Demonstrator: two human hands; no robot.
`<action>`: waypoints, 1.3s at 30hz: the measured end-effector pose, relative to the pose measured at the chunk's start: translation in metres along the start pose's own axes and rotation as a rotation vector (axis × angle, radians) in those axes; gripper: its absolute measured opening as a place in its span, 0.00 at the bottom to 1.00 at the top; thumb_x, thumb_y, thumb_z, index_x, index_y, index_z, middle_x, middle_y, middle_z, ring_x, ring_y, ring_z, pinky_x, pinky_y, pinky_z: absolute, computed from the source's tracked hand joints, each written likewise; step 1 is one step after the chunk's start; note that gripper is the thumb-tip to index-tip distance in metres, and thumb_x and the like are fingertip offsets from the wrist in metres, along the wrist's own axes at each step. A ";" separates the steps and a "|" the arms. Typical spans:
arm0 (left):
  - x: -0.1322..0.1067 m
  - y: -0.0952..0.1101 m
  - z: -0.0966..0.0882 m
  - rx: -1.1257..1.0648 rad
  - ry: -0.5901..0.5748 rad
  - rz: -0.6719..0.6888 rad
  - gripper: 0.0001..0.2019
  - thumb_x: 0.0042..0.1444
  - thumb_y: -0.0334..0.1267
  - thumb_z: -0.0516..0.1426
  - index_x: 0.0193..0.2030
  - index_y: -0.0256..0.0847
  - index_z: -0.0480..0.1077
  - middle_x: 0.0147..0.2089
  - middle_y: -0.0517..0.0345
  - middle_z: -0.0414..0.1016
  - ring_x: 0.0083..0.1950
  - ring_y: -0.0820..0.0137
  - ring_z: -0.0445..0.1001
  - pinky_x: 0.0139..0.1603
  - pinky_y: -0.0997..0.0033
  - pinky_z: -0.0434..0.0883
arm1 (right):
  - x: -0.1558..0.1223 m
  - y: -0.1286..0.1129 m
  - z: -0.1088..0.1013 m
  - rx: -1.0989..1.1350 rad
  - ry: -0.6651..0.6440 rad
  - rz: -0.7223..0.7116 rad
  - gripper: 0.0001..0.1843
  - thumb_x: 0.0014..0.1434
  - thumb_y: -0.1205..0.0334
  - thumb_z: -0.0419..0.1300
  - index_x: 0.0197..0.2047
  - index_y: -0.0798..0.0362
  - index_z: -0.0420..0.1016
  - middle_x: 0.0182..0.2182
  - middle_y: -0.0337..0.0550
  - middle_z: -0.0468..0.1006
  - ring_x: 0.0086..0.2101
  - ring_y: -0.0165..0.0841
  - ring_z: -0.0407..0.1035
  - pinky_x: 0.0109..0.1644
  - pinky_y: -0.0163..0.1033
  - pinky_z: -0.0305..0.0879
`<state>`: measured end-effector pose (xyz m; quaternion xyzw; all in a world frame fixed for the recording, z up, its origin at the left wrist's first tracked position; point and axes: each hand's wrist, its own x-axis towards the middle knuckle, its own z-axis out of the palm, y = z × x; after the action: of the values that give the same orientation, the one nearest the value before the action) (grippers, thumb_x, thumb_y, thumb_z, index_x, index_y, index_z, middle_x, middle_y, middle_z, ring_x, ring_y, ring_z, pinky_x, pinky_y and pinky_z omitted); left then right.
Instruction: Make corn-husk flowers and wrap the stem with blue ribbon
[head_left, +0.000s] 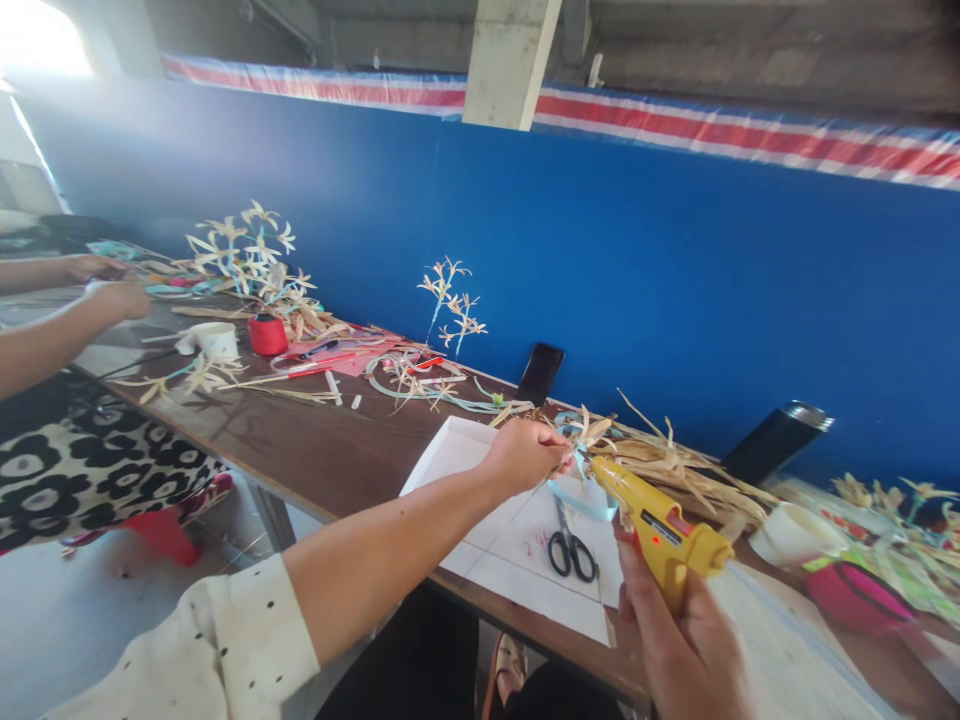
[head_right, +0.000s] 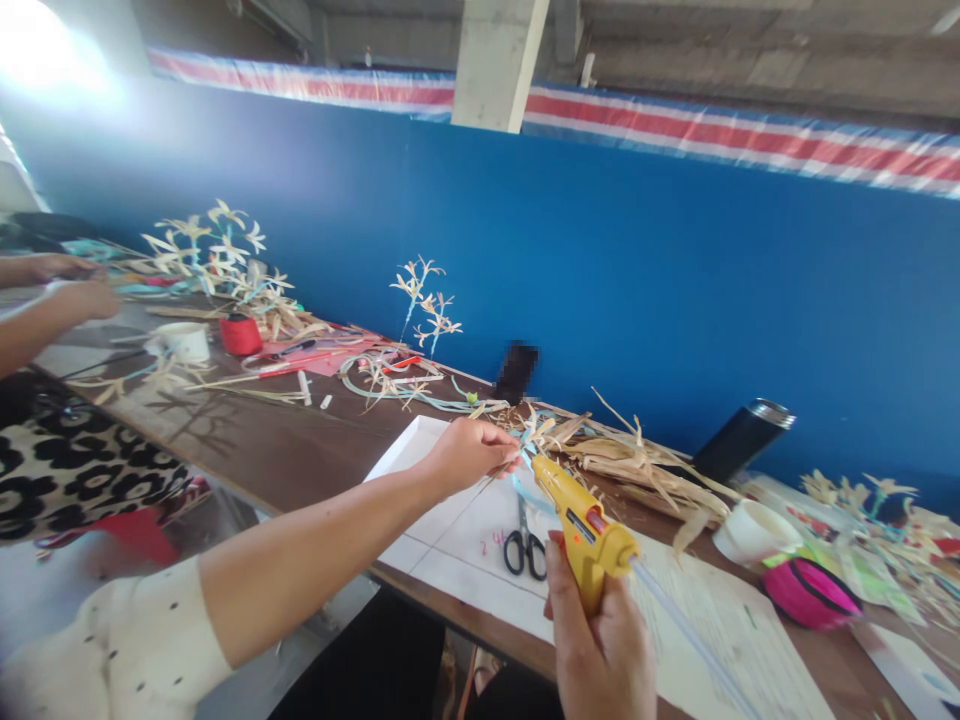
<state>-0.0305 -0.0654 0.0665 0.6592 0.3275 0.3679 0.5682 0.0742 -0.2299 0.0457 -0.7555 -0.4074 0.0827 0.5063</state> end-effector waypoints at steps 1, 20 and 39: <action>0.000 0.001 0.000 0.002 -0.002 -0.009 0.08 0.47 0.36 0.56 0.31 0.35 0.75 0.26 0.59 0.74 0.23 0.79 0.67 0.26 0.79 0.65 | 0.000 0.000 0.000 0.004 0.004 -0.003 0.25 0.51 0.36 0.56 0.28 0.52 0.71 0.17 0.38 0.71 0.22 0.34 0.65 0.27 0.37 0.59; 0.001 -0.003 -0.001 -0.011 -0.014 0.001 0.10 0.47 0.38 0.56 0.31 0.35 0.75 0.27 0.57 0.75 0.25 0.77 0.68 0.27 0.77 0.66 | 0.001 0.003 -0.001 -0.034 -0.030 0.020 0.25 0.52 0.36 0.55 0.28 0.52 0.70 0.19 0.38 0.72 0.24 0.35 0.66 0.29 0.38 0.58; 0.000 -0.002 -0.002 -0.035 -0.014 -0.011 0.08 0.46 0.36 0.57 0.30 0.34 0.74 0.26 0.57 0.75 0.24 0.77 0.68 0.27 0.77 0.66 | -0.001 -0.001 -0.001 -0.044 -0.018 0.039 0.26 0.51 0.35 0.55 0.26 0.52 0.69 0.18 0.39 0.71 0.23 0.34 0.66 0.29 0.37 0.59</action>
<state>-0.0317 -0.0639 0.0650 0.6500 0.3207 0.3659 0.5838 0.0738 -0.2309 0.0466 -0.7736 -0.3987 0.0903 0.4842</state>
